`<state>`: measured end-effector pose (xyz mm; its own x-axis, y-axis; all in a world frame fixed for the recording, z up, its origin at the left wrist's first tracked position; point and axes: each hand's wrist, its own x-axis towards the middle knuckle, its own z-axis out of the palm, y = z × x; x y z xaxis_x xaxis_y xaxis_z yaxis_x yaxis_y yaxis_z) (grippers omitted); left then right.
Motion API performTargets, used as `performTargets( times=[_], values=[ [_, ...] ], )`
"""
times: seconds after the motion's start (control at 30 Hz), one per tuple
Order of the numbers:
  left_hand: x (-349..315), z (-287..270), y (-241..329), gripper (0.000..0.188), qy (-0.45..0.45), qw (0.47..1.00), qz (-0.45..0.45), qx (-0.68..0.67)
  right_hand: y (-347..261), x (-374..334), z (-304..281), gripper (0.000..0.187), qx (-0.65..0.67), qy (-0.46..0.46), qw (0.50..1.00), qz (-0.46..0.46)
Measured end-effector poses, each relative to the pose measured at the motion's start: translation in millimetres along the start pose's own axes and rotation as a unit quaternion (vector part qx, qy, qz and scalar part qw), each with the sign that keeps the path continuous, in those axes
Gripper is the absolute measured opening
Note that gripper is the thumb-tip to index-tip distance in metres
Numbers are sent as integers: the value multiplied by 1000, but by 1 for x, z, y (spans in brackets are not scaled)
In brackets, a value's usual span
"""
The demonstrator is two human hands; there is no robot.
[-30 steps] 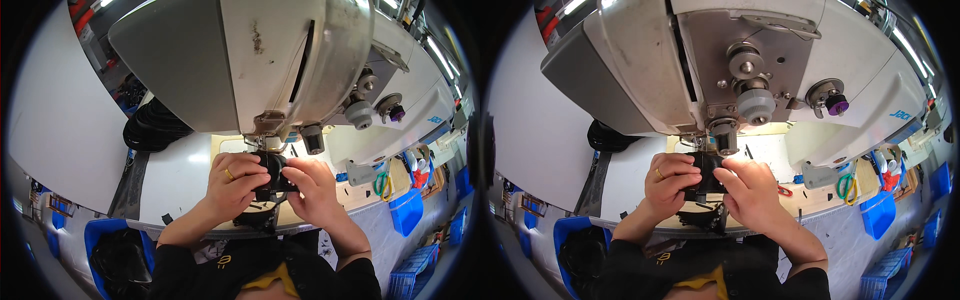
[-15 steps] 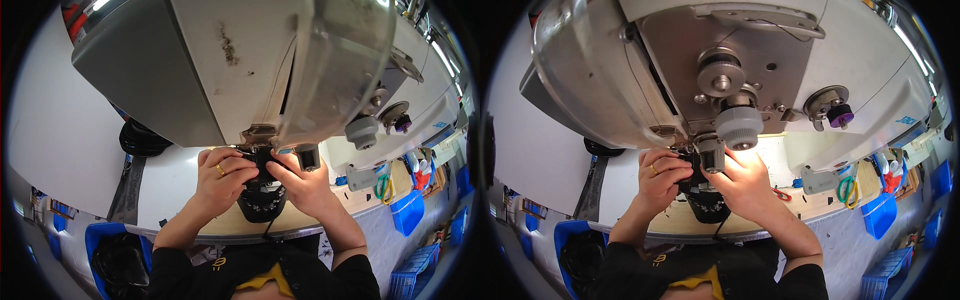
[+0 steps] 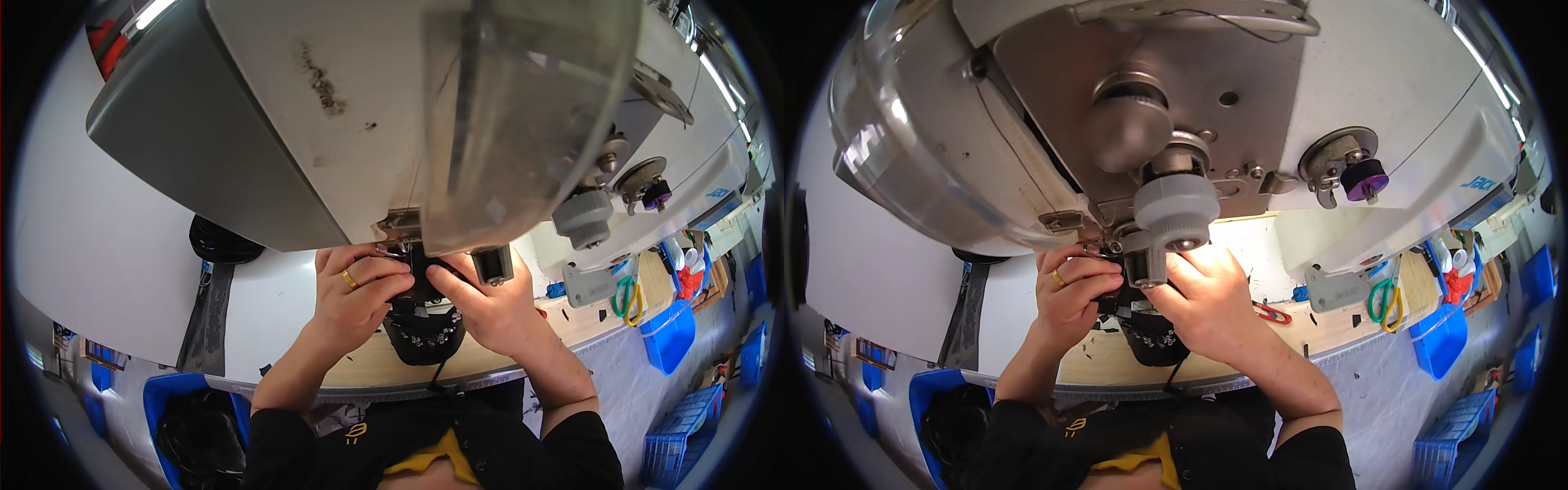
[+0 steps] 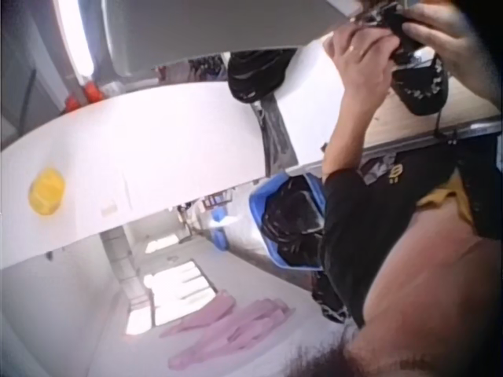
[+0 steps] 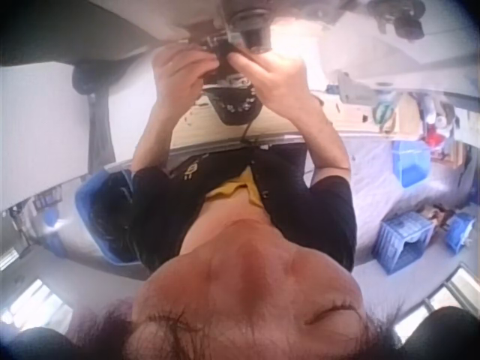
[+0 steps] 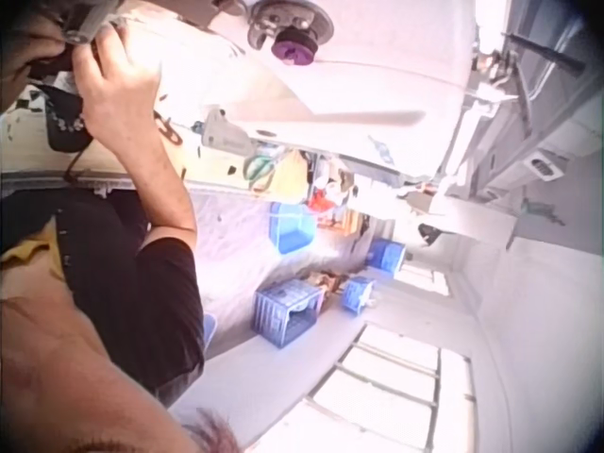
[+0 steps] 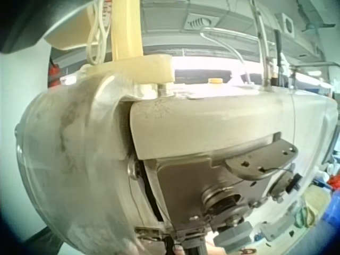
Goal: The person uses scissors to trim a black leather shoe cover and then operates a sewing machine to stitch a decorative strip onto it. They handle the leather piece, aligning it under the needle and guiding it through the machine to attach the embellishment.
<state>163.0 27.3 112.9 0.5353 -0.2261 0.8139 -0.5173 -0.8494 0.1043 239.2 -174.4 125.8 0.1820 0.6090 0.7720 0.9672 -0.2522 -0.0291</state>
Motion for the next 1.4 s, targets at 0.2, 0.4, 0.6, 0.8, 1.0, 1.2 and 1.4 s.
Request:
performTargets(
  times=[0.2,0.4,0.6,0.8,1.0,1.2,1.4],
  values=[
    [-1,0,2,34,2,1000,1,8,-4,1,-5,28,35,-28,998,40],
    [-2,-2,7,36,16,999,36,-1,1,-1,-4,31,28,-37,998,46],
    [0,-1,7,32,17,999,38,9,4,0,0,37,-3,-48,998,43],
    [-5,9,3,31,62,997,31,39,10,0,7,46,0,-38,998,44],
    [-5,12,4,28,77,996,10,45,15,2,14,46,23,-1,998,53],
    [-5,18,2,28,98,994,-6,48,24,2,22,47,10,12,999,47],
    [-4,22,0,23,99,993,-23,56,30,4,23,33,-14,5,999,36]
  ],
)
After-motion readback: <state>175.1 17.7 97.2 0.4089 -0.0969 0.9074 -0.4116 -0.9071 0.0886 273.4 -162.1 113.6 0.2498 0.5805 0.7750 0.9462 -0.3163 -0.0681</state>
